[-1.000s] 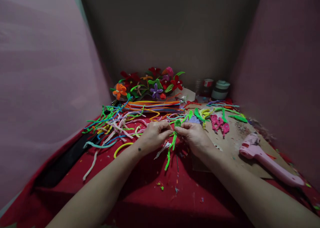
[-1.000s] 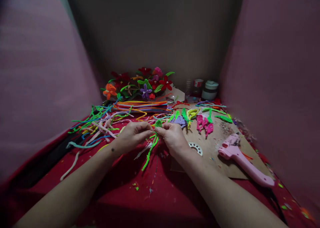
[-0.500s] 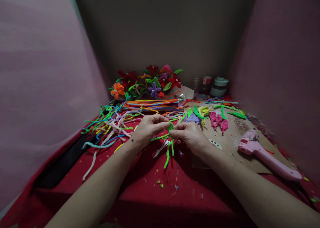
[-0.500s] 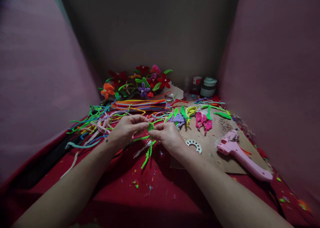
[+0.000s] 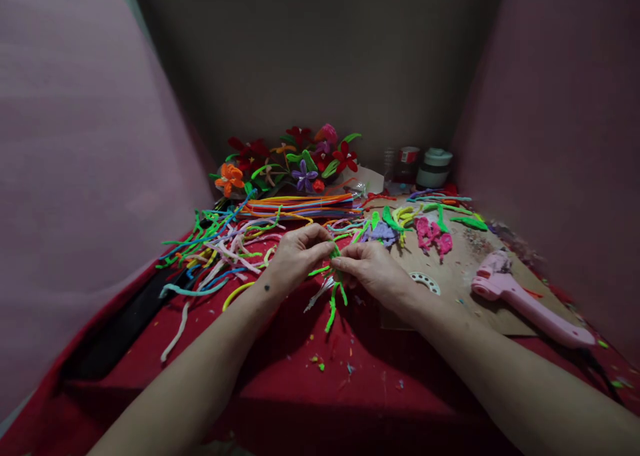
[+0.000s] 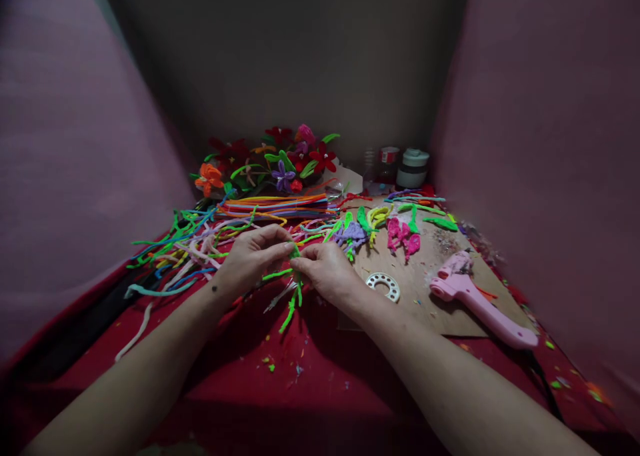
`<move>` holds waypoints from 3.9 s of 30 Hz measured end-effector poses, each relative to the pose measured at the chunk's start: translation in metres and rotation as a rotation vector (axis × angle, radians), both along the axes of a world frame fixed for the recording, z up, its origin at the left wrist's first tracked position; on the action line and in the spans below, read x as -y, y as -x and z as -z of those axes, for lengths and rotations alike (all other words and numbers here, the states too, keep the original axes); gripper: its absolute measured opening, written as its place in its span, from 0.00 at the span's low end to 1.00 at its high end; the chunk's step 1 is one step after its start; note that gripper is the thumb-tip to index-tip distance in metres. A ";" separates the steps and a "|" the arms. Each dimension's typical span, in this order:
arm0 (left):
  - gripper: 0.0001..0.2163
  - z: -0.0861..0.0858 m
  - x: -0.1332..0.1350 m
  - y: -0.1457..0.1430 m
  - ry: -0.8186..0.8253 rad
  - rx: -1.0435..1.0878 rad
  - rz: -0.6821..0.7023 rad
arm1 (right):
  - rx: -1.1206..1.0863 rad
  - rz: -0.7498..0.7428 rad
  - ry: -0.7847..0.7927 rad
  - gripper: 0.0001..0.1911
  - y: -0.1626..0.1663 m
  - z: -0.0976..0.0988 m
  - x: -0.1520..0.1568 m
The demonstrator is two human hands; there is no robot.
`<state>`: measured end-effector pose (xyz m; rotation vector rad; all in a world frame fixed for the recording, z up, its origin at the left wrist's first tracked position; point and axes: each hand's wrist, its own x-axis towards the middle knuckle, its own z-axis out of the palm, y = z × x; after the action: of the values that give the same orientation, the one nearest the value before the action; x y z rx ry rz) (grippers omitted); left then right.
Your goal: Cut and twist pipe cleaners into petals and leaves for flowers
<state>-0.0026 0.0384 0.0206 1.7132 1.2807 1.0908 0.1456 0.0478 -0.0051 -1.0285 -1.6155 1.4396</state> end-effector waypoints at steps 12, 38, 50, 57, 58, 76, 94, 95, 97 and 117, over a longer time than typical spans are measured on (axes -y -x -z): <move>0.05 -0.005 -0.004 0.013 -0.180 -0.459 0.116 | 0.027 -0.060 0.086 0.12 -0.003 -0.002 0.002; 0.08 0.009 0.004 -0.005 -0.439 -0.573 -0.030 | -0.320 0.205 0.116 0.14 0.002 0.013 -0.007; 0.10 0.014 -0.002 -0.010 0.419 0.340 0.122 | -0.664 0.212 0.280 0.10 0.001 0.005 -0.010; 0.08 0.011 0.001 -0.013 0.358 0.316 0.102 | -0.619 0.146 0.185 0.08 0.000 0.009 -0.011; 0.08 0.010 0.001 -0.012 0.352 0.312 0.105 | -0.599 0.155 0.164 0.08 -0.001 0.010 -0.012; 0.06 0.024 0.003 -0.008 -0.330 -0.209 -0.058 | -0.385 0.184 0.206 0.08 -0.001 0.004 -0.008; 0.08 0.009 -0.007 0.005 0.564 0.345 0.205 | -0.081 0.126 -0.285 0.08 -0.005 0.002 -0.005; 0.08 0.009 -0.007 0.005 0.578 0.354 0.219 | -0.077 0.120 -0.306 0.08 -0.005 0.002 -0.005; 0.08 0.008 -0.007 0.005 0.600 0.369 0.241 | -0.071 0.112 -0.330 0.08 -0.006 0.001 -0.005; 0.14 0.023 0.016 -0.017 -0.830 -1.215 -0.171 | -0.427 0.213 0.353 0.09 0.001 0.005 -0.009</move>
<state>0.0145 0.0221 -0.0021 3.2168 1.7930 0.6268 0.1449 0.0568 -0.0099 -0.9648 -0.9424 1.6911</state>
